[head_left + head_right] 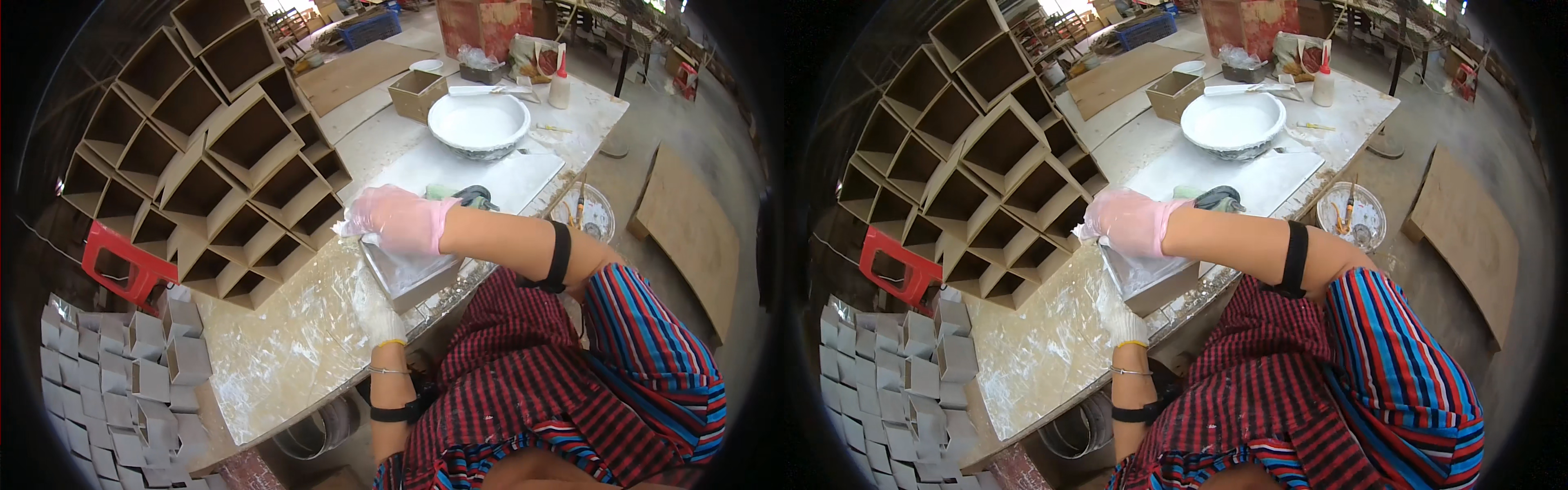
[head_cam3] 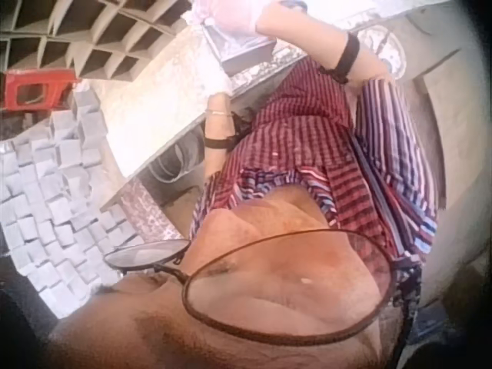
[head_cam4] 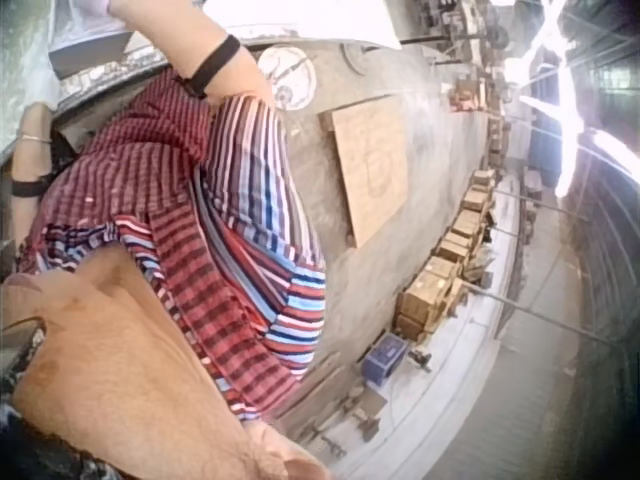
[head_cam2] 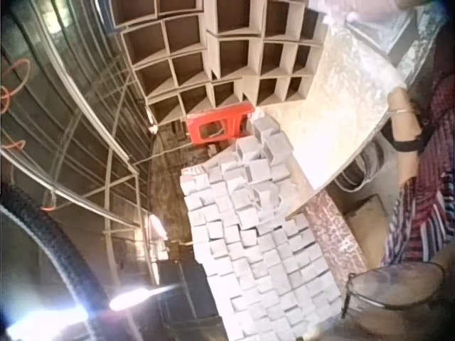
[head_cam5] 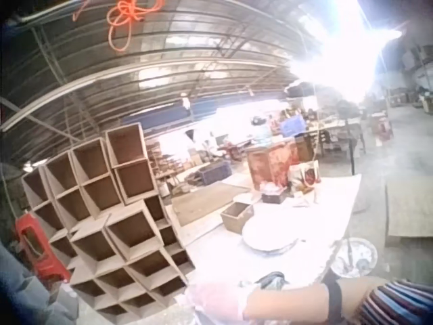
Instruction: Applying a white liquid coating or glue to the exterior surfaces of small wooden boxes using a sponge and a gloved hand.
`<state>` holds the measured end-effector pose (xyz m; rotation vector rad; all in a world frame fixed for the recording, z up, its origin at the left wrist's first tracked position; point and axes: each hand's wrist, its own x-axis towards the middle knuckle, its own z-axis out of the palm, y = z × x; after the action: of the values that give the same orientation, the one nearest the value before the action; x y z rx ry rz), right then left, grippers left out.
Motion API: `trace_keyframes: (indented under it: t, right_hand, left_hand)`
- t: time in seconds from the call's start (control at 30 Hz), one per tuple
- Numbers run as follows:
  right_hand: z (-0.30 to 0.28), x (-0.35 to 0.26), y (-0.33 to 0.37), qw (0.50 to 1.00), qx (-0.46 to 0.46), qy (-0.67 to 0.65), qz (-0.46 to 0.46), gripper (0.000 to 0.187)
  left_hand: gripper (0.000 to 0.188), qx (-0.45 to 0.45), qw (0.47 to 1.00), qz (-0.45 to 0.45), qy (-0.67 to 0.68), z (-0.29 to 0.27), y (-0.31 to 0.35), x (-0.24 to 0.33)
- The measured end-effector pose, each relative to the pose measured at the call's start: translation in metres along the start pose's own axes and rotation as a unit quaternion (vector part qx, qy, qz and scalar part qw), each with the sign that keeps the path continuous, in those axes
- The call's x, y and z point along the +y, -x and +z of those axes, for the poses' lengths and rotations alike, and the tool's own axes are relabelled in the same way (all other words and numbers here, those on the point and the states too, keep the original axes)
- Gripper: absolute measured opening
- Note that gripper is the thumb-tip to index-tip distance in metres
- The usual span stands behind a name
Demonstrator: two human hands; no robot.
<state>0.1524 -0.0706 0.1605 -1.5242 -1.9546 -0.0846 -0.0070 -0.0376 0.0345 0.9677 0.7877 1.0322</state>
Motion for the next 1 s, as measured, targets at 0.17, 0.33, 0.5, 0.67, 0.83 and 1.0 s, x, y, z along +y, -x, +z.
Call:
trace_keyframes:
  t: [0.17, 0.33, 0.5, 0.67, 0.83, 1.0]
  right_hand:
    - [-0.021, 0.023, 0.018, 0.983, -0.105, 0.028, 0.144, 0.042]
    - [-0.046, 0.051, 0.047, 0.979, -0.024, -0.051, 0.197, 0.045]
    - [-0.045, 0.065, 0.076, 0.968, -0.066, -0.056, 0.237, 0.044]
    - [-0.095, 0.116, 0.068, 0.975, 0.052, 0.018, 0.213, 0.040]
    - [-0.182, 0.206, 0.056, 0.944, 0.099, 0.117, 0.292, 0.034]
    - [-0.205, 0.319, 0.006, 0.892, 0.034, 0.163, 0.419, 0.036]
  left_hand:
    - [0.041, -0.004, 0.998, -0.056, 0.037, 0.004, 0.002, 0.009]
    - [0.042, -0.007, 0.999, -0.031, 0.017, -0.014, -0.018, -0.023]
    - [0.039, 0.011, 0.993, -0.090, 0.078, -0.002, -0.011, -0.010]
    - [0.043, -0.043, 0.974, 0.068, -0.213, -0.051, -0.018, -0.036]
    - [0.044, -0.063, 0.983, -0.074, -0.159, -0.031, -0.037, -0.047]
    - [0.044, -0.025, 0.985, -0.171, -0.023, 0.004, -0.061, -0.057]
